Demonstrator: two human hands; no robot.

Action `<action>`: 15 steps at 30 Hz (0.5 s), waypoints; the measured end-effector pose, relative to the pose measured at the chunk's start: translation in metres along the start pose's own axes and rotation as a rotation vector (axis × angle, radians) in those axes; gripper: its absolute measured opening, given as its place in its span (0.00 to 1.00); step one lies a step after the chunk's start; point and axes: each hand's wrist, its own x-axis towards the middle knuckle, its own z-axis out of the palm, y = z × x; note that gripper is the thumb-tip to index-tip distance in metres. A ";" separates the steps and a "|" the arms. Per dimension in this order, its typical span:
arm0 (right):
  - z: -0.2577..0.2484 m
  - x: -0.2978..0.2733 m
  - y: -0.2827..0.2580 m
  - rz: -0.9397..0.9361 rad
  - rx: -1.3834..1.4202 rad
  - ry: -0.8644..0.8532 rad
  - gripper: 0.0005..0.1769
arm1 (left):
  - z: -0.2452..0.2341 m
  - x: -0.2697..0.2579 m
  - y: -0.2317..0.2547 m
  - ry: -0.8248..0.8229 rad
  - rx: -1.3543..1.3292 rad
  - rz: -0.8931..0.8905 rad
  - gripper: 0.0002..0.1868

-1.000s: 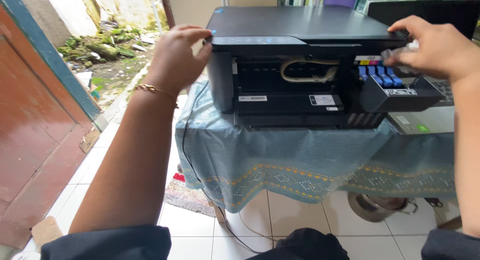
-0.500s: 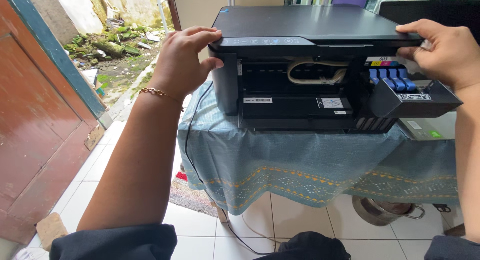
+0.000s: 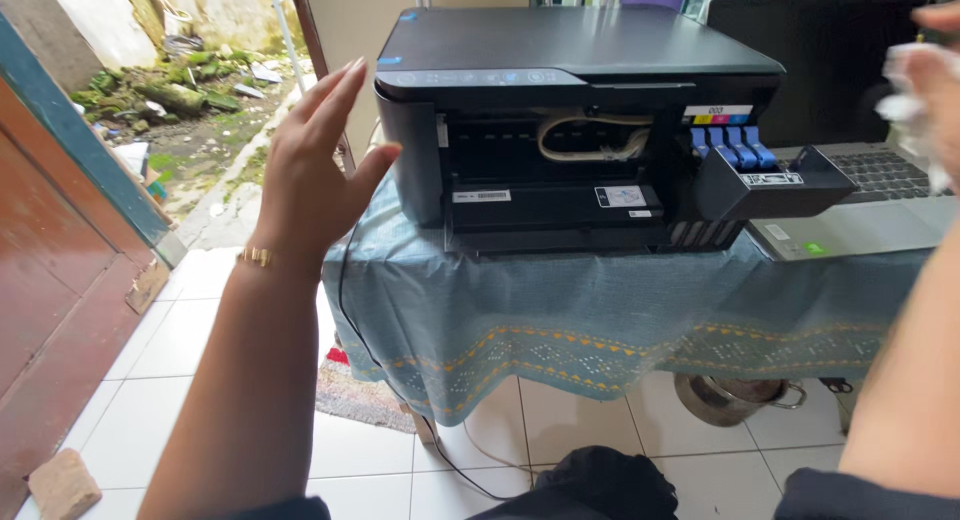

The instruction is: The person wipes the exterior and interior surfaces of an Epson printer with a white tissue, including the control panel, paper tray, and ink cartridge area. They then plug the printer's power cord into a wall outlet.

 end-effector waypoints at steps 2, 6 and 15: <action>-0.015 -0.039 -0.006 0.047 0.051 0.056 0.33 | 0.001 -0.028 0.013 0.073 -0.060 -0.074 0.34; -0.022 -0.112 -0.035 0.083 0.138 0.074 0.35 | 0.012 -0.072 0.036 0.113 -0.205 -0.202 0.26; 0.013 -0.119 -0.069 -0.072 -0.005 0.182 0.33 | 0.036 -0.105 0.069 0.064 -0.189 -0.267 0.24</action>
